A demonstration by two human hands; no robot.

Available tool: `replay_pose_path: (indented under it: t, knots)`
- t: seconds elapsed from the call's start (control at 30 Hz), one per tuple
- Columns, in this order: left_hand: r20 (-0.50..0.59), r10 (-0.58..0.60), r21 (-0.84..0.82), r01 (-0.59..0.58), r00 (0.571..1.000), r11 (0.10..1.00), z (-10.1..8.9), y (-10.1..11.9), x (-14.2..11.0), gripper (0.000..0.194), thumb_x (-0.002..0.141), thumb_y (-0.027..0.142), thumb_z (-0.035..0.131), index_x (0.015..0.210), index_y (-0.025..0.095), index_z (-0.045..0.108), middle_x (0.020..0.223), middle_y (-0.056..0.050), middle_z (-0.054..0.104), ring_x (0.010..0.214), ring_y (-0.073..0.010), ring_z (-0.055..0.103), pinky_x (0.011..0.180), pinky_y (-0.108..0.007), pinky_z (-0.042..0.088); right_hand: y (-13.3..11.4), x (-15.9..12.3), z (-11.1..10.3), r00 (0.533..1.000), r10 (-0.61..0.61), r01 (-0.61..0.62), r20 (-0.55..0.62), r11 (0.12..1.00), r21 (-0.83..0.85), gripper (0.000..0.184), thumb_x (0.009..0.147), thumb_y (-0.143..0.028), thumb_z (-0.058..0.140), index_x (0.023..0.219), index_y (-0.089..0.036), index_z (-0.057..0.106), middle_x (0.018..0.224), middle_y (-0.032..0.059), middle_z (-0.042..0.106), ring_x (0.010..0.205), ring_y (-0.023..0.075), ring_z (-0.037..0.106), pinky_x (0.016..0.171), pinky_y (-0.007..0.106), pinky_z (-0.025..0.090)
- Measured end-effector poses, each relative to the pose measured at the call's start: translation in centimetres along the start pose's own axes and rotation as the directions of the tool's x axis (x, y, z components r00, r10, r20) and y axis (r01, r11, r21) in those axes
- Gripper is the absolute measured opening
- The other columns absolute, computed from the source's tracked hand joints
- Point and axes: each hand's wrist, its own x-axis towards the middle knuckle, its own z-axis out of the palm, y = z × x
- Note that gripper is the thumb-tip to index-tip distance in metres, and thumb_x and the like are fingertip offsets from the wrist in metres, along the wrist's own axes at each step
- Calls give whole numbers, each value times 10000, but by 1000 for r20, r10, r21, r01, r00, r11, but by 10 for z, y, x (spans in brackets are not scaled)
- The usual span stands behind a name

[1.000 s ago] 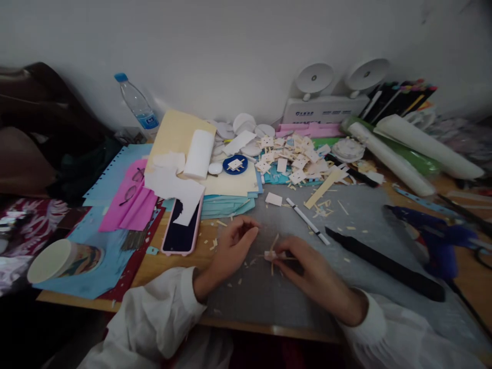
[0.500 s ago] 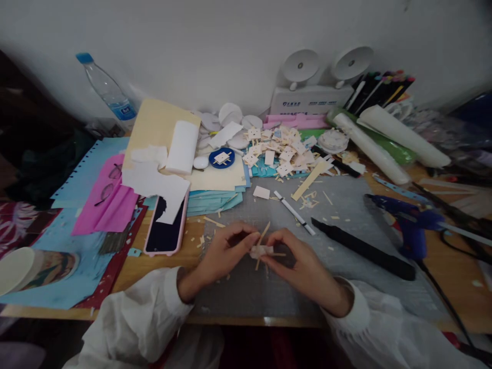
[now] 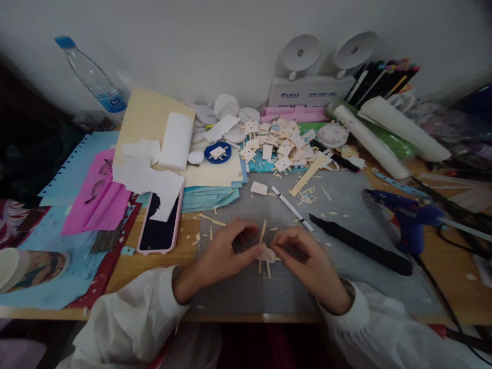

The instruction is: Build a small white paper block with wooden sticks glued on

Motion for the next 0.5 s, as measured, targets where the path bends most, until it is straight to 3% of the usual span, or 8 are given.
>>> replay_pose_path:
  t: [0.1, 0.23, 0.4, 0.5]
  knots:
    - [110, -19, 31, 15, 994, 999, 0, 3, 0, 189, 833, 303, 631, 966, 173, 664, 826, -31, 669, 708, -147, 575, 630, -244, 448, -4, -1, 6, 1000, 31, -31, 7, 992, 125, 131, 853, -294, 632, 833, -227, 521, 831, 13, 607, 791, 142, 622, 701, 265, 529]
    - [111, -44, -63, 51, 993, 997, -4, 4, 2, 193, 889, 317, 563, 874, 162, 677, 769, -27, 671, 686, -143, 574, 608, -231, 432, -12, 6, 7, 996, 35, -51, 87, 981, 188, 151, 861, -332, 621, 888, -228, 515, 825, 9, 589, 774, 132, 615, 687, 254, 534]
    - [143, 14, -26, -10, 990, 1000, -9, 2, 3, 271, 913, 307, 523, 729, 164, 662, 639, 5, 613, 593, -116, 527, 545, -207, 379, -25, 32, -3, 968, -39, 20, 247, 997, 78, 252, 817, -316, 672, 1023, -228, 557, 882, 16, 583, 788, 136, 587, 683, 262, 515]
    - [195, 15, -3, -15, 981, 1000, -10, 1, 3, 278, 915, 296, 521, 725, 165, 677, 633, 0, 642, 571, -113, 538, 548, -209, 391, -25, 42, -3, 947, -109, 110, 301, 994, 14, 90, 851, -291, 631, 879, -209, 605, 818, 10, 581, 743, 129, 559, 659, 261, 479]
